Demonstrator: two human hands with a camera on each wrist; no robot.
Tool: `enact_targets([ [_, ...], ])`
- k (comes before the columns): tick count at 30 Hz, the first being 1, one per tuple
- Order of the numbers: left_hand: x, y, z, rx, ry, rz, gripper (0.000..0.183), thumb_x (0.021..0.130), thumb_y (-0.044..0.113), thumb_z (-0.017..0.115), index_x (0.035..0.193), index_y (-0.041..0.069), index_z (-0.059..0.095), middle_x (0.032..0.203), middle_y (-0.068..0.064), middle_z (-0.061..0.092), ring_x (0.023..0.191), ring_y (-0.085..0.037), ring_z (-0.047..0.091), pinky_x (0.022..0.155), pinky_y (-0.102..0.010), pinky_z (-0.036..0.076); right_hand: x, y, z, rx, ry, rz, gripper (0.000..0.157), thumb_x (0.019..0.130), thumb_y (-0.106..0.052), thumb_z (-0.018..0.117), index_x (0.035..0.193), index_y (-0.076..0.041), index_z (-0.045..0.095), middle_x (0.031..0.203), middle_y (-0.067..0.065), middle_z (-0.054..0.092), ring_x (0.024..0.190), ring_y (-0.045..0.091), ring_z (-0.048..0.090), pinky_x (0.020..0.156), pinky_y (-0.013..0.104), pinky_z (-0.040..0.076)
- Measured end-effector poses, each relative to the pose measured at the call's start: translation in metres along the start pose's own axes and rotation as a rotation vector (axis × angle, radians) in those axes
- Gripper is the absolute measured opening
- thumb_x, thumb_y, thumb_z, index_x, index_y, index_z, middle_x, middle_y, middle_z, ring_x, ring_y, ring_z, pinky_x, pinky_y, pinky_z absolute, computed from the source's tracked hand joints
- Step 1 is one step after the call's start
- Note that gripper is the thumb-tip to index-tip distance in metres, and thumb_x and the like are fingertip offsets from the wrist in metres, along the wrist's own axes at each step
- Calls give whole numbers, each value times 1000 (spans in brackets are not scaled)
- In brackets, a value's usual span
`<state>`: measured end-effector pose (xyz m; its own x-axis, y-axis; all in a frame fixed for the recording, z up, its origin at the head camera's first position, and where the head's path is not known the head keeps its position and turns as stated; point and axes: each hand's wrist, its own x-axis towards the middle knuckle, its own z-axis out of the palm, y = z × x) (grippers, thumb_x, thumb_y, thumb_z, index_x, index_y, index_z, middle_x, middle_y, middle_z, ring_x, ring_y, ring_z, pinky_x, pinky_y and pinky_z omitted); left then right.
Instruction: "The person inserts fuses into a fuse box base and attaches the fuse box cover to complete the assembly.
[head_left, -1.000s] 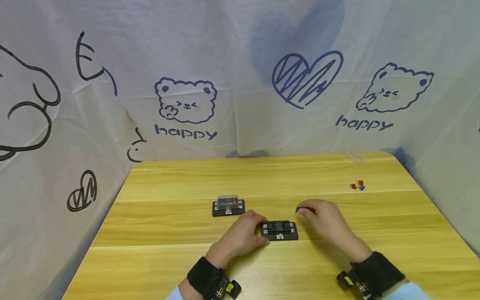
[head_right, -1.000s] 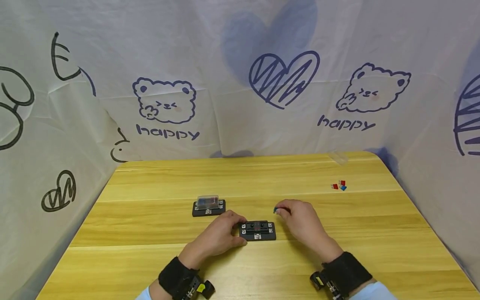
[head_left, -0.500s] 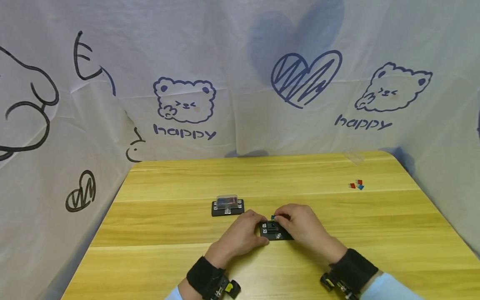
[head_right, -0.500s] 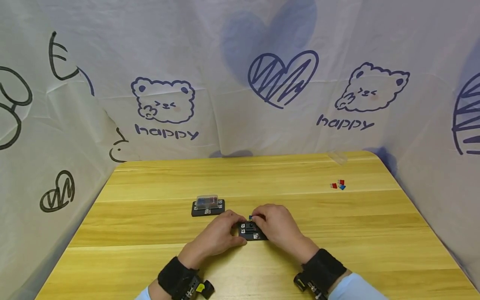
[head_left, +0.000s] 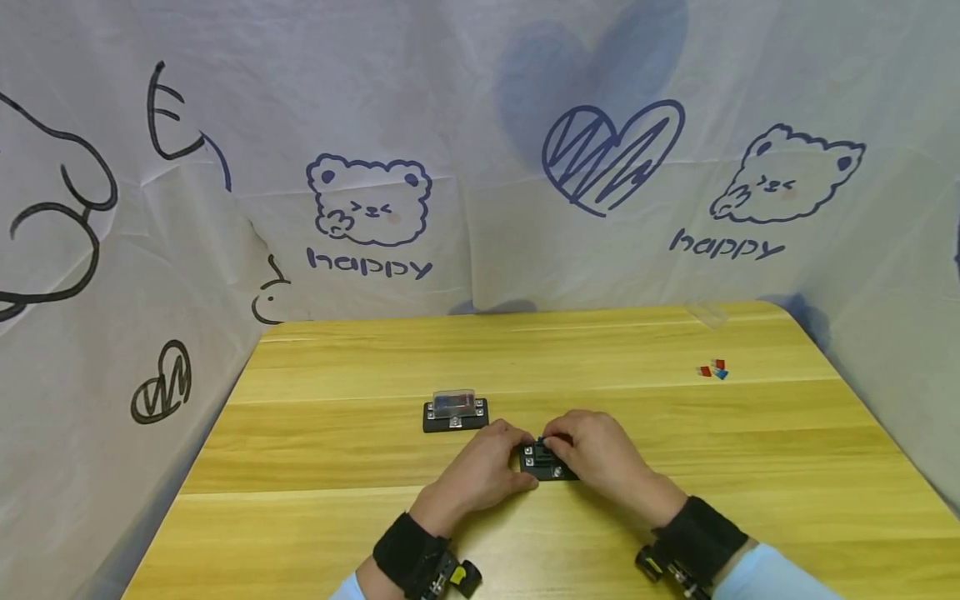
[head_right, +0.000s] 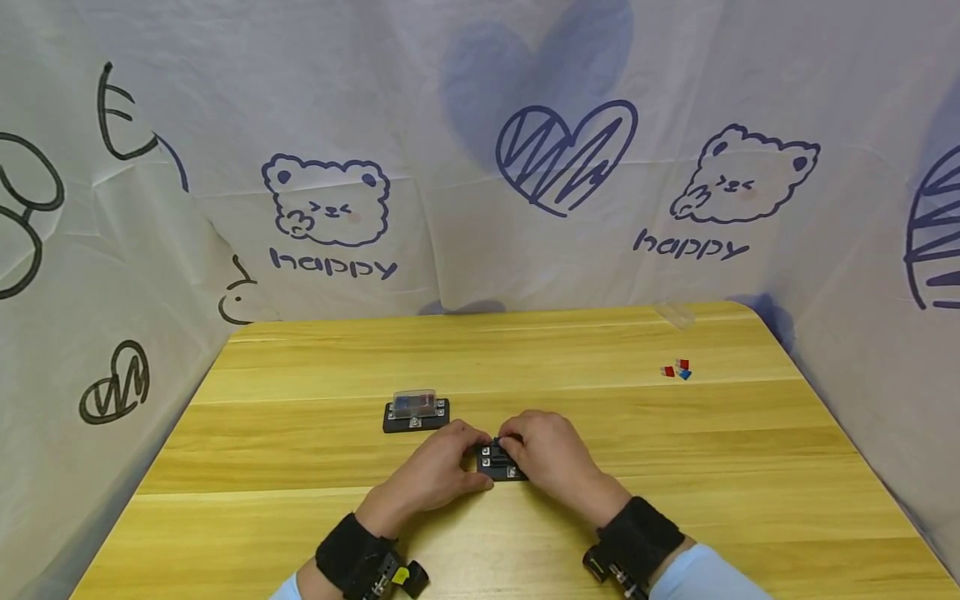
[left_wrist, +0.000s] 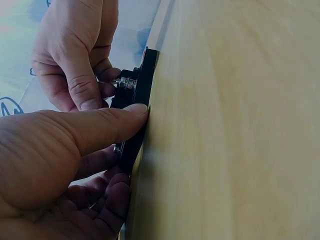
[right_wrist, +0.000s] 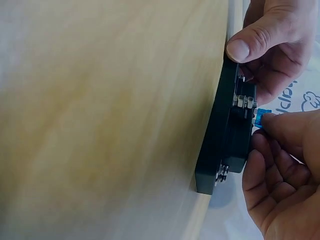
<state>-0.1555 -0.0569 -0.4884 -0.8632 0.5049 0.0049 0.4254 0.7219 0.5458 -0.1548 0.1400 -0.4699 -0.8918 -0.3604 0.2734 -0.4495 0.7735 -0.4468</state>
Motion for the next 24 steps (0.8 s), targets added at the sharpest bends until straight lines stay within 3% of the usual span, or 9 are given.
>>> enact_targets([
  [24, 1, 0, 0, -2, -6, -6, 53, 77, 33, 80, 122, 11, 63, 110, -1, 58, 101, -15, 54, 91, -33, 47, 1, -2, 0, -22, -19, -41, 5, 87, -20, 72, 90, -19, 75, 85, -6, 69, 77, 7, 62, 68, 29, 53],
])
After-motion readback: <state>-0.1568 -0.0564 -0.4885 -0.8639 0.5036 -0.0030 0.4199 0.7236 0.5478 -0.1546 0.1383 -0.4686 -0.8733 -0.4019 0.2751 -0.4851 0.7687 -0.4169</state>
